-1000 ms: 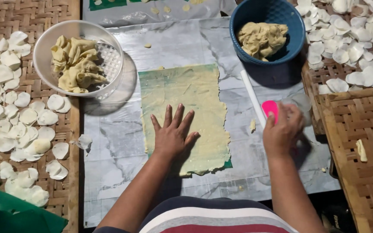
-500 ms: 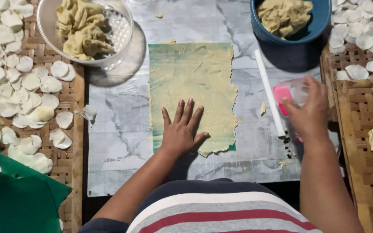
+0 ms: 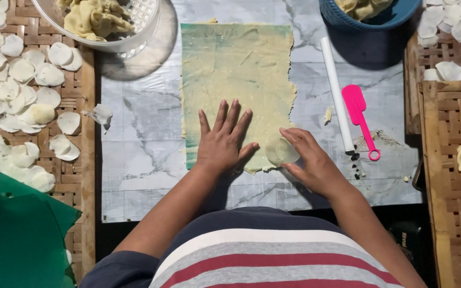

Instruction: Rolling out dough into a thin sheet on a mat using a rolling pin

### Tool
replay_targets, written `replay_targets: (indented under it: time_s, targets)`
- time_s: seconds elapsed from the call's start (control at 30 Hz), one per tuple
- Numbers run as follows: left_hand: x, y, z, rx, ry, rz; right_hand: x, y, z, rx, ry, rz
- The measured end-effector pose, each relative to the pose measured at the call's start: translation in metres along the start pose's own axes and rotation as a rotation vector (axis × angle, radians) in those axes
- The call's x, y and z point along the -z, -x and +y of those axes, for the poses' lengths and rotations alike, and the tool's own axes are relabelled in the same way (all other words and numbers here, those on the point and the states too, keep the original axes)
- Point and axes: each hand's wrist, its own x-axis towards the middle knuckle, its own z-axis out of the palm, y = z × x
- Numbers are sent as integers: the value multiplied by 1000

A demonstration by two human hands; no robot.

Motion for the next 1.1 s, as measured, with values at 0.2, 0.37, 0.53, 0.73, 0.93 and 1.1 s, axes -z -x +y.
replay_targets:
  time_s: [0.2, 0.37, 0.53, 0.73, 0.93, 1.1]
  targets:
    - [10, 1, 4, 11, 8, -75, 12, -2, 19, -58, 140, 336]
    - [11, -2, 3, 2, -3, -81, 41, 3, 79, -179, 430, 590]
    - [6, -1, 1, 12, -4, -113, 52, -2, 107, -128, 604, 696]
    - [14, -2, 3, 19, -17, -134, 9, 4, 142, -110, 1015, 414]
    - [11, -1, 3, 13, -12, -121, 1, -1, 158, -90, 663, 433]
    - [13, 0, 4, 24, -12, -100, -12, 17, 44, -502, -285, 262]
